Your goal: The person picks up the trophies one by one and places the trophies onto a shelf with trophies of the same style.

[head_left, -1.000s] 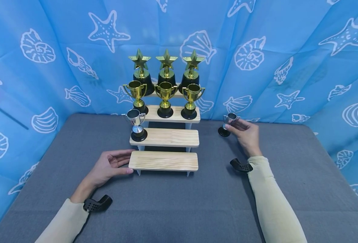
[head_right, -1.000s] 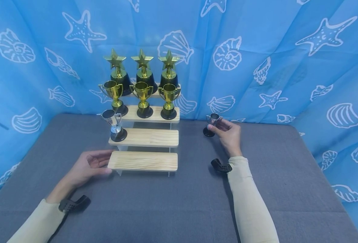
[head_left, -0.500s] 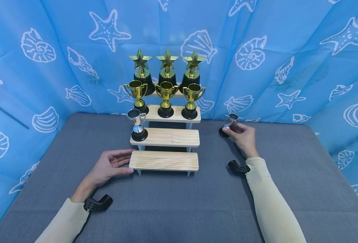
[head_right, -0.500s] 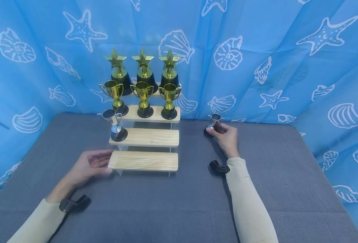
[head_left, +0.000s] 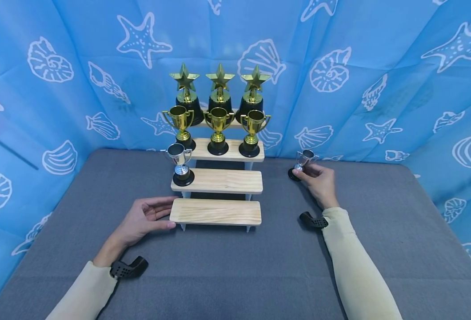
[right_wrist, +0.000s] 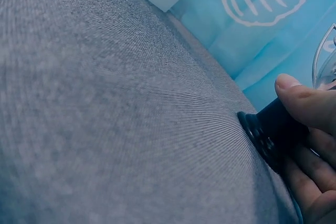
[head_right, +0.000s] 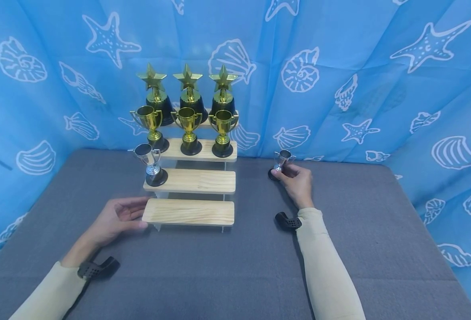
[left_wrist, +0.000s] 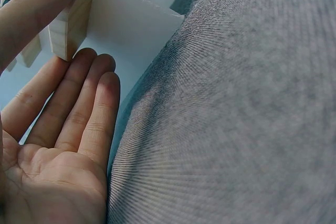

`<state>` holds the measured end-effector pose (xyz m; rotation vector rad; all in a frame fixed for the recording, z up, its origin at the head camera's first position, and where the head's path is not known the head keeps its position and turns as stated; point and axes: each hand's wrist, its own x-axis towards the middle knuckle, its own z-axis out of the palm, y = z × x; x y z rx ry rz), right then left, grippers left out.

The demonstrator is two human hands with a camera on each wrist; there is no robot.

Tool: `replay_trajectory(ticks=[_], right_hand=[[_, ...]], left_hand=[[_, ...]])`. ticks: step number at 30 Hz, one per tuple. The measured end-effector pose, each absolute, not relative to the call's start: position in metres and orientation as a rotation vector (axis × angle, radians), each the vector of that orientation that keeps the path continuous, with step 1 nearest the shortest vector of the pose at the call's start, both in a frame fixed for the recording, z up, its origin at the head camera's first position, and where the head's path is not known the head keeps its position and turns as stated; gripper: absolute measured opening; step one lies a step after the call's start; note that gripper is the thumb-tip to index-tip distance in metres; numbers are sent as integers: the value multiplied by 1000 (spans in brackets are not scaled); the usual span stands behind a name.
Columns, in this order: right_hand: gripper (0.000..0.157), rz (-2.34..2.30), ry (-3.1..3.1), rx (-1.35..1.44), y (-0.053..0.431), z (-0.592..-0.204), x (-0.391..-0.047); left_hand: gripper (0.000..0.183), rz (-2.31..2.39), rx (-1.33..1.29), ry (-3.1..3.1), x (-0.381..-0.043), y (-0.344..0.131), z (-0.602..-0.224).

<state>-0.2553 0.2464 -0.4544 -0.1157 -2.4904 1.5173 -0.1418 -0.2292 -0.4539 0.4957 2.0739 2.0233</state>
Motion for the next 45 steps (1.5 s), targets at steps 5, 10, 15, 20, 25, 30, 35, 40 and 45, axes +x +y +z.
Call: replay_trajectory(ticks=[5,10,15,20,25,30,35,40,45], right_hand=[[42,1495,-2480,-83,247,-455,-255],[40,1457,-2481,-75,246,-456,-254],[38,1405,-2494,-88,246,-455,-254],[40,1398,-2512,-94,245,-451,-253],[41,1402,-2529,-86,243,-446,-253],[40,1388,-2508,-30,240,-438,-251],[36,1412,-2446,50,235,-425,-247],[37,1435,-2425,112,229,-407,-240],[34,1423,-2396,193,222,-391,-234]], left_hand=[[69,2036,514,2065,-142,-230,-455],[69,2037,515,2058,-142,-230,-454],[70,2034,510,2053,-142,-229,-454],[69,2045,513,2047,-142,-230,-455],[69,2038,512,2051,-142,-229,-454],[69,2030,500,2062,-141,-229,-454],[69,2032,509,2068,-142,-230,-455],[70,2026,489,2073,-142,-229,-455],[70,2032,501,2067,-141,-229,-454]])
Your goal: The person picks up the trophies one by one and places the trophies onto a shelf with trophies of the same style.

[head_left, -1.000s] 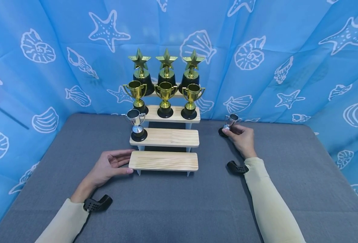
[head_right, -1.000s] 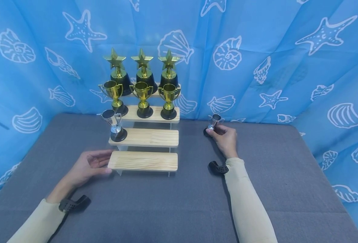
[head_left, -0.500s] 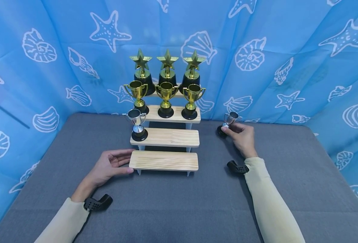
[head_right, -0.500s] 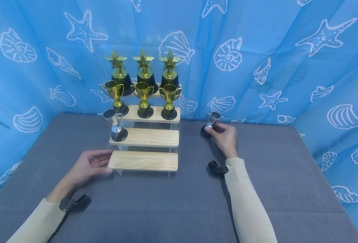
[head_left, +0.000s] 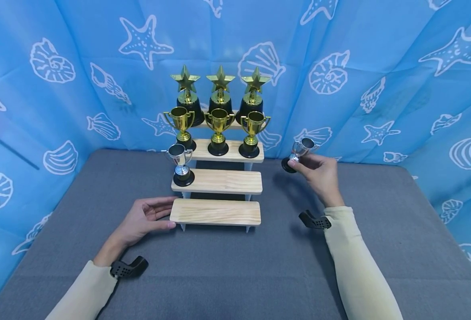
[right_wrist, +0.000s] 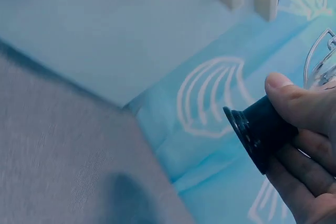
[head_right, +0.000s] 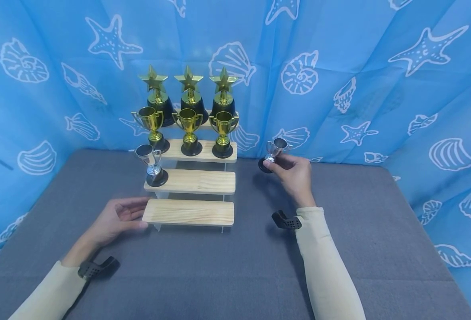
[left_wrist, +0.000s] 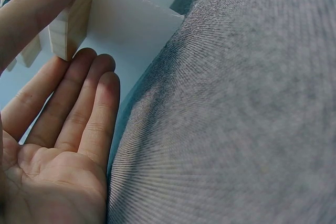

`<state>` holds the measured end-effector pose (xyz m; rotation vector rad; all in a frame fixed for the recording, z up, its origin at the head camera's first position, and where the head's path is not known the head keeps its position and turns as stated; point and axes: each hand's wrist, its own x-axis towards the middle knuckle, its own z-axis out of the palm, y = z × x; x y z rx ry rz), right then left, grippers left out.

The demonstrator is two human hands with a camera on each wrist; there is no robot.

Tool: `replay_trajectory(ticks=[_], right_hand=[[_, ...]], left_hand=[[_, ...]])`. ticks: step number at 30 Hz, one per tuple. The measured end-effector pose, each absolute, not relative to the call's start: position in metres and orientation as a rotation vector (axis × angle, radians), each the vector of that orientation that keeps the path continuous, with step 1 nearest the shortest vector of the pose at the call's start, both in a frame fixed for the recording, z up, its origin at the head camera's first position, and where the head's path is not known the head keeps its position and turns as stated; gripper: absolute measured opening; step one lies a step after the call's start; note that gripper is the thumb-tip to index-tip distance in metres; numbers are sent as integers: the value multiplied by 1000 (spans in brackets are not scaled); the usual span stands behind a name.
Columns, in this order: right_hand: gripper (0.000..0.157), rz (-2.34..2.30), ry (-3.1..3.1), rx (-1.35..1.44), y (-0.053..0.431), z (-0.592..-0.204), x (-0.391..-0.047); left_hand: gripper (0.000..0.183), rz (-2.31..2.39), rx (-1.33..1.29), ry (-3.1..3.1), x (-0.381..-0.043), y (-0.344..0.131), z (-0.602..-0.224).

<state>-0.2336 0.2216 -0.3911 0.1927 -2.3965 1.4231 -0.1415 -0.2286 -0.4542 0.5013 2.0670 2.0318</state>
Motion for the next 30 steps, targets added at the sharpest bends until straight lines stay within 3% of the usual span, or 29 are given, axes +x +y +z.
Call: replay_trajectory(ticks=[15,30], right_hand=[[35,1513,-2356,396,202,-353,-211],[25,1605,-2330,562,186,-341,-195]], left_hand=[[66,2041,539,2068,-142,-230,-457],[66,2046,549,2054,-143,-231,-457]])
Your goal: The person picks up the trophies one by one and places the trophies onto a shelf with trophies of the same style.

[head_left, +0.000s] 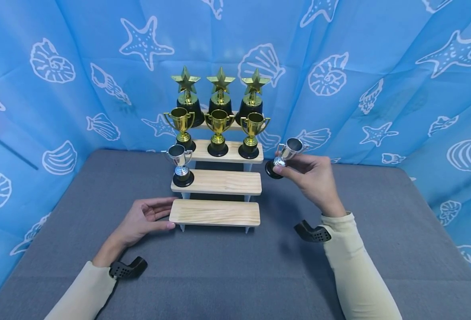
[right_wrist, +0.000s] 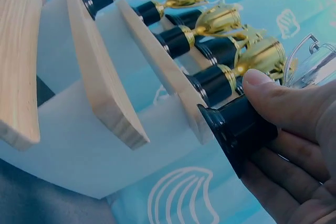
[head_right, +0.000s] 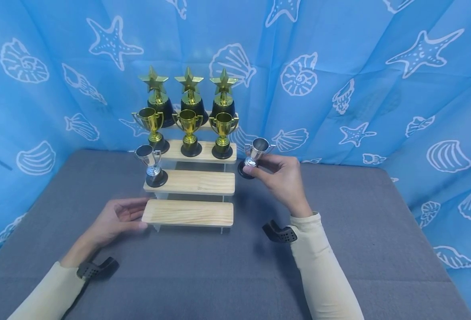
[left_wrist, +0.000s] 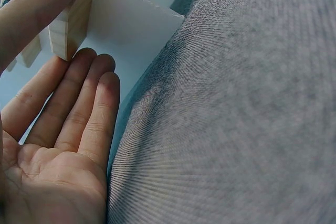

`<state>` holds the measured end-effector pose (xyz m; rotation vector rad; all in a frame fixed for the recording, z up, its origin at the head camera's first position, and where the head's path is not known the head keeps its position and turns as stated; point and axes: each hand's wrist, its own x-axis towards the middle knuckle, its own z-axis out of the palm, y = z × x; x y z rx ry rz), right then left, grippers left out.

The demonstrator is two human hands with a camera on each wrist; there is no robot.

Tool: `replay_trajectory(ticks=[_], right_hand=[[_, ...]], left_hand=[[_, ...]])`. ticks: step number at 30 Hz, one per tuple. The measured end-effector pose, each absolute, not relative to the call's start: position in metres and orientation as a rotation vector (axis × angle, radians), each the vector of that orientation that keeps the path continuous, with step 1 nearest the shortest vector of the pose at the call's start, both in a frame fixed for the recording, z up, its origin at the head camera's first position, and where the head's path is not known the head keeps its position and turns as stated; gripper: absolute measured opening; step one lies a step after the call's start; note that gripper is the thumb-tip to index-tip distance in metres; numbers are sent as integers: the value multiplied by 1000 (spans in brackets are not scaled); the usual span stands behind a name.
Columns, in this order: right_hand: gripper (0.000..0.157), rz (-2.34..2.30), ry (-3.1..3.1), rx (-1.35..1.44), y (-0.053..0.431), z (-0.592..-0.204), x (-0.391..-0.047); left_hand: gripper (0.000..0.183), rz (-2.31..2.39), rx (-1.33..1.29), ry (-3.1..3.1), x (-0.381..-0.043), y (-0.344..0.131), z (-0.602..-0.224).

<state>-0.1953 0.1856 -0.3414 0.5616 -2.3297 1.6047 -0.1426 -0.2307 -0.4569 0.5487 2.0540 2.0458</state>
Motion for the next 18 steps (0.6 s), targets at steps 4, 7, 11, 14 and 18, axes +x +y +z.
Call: replay_trajectory(ticks=[4,7,11,14,18], right_hand=[[23,1634,-2317,600,180,-340,-193],[23,1634,-2318,625,176,-340,-191],[24,1608,-2337,633,172,-341,-190],[25,1593,-2357,626,169,-342,-189],[24,1609,-2356,629,165,-343,-187]], left_hand=[[66,2040,543,2059,-142,-230,-456],[66,2034,536,2065,-142,-230,-456],[66,2033,532,2068,-142,-230,-456],[67,2037,524,2062,-142,-230,-455],[69,2037,508,2054,-142,-230,-454]])
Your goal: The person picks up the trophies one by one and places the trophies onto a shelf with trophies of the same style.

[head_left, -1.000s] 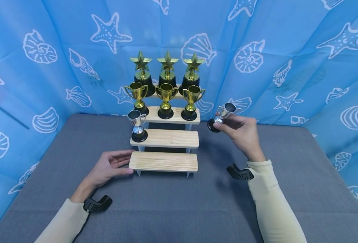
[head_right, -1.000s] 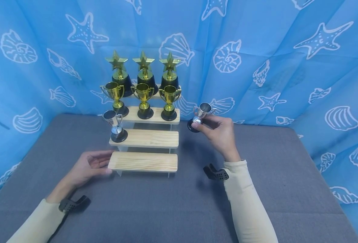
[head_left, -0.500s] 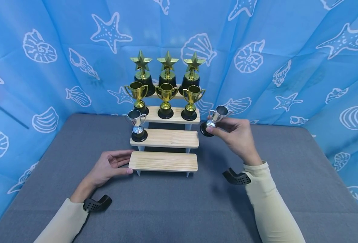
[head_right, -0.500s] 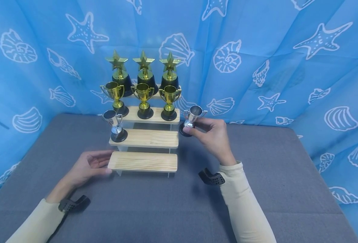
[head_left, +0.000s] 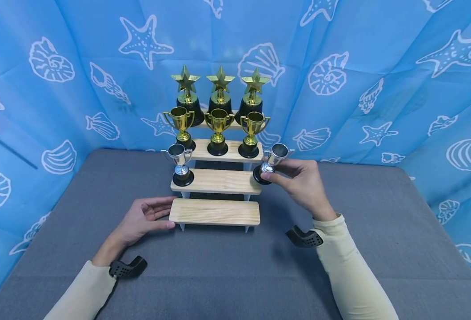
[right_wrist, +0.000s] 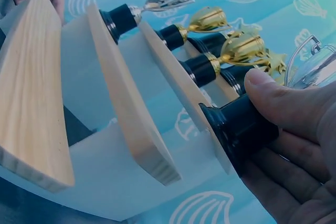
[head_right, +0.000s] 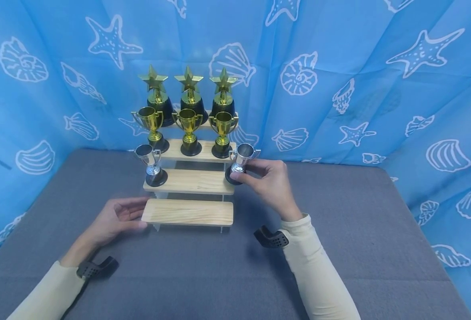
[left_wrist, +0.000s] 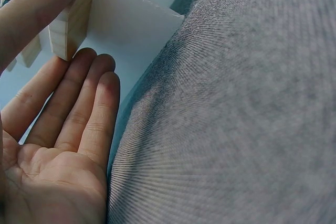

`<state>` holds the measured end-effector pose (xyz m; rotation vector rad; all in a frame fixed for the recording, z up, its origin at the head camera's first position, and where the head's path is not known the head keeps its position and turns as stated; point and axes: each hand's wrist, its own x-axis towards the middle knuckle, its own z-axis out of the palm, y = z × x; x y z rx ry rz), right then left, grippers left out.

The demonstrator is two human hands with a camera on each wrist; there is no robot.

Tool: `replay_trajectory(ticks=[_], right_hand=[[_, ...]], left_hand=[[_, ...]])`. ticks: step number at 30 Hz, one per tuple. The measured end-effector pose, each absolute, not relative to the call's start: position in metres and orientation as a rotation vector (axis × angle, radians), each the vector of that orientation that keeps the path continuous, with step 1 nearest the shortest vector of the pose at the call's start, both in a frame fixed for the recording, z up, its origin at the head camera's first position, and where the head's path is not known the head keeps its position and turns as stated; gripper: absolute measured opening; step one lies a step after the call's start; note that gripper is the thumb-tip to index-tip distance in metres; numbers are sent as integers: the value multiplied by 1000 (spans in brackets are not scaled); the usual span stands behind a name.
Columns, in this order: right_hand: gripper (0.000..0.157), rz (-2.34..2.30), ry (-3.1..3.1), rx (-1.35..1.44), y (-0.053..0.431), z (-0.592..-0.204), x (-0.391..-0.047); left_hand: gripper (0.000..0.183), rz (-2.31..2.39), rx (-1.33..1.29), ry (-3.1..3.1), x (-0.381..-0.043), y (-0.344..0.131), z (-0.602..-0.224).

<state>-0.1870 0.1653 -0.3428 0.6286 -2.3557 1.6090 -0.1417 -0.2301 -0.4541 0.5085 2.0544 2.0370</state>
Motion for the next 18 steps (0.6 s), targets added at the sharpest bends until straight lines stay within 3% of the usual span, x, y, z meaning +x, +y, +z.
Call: replay_trajectory(ticks=[18], right_hand=[[27,1662,-2347,713,147,-347,-180]], left_hand=[[67,2053,546,2030,-143,-232,-457]])
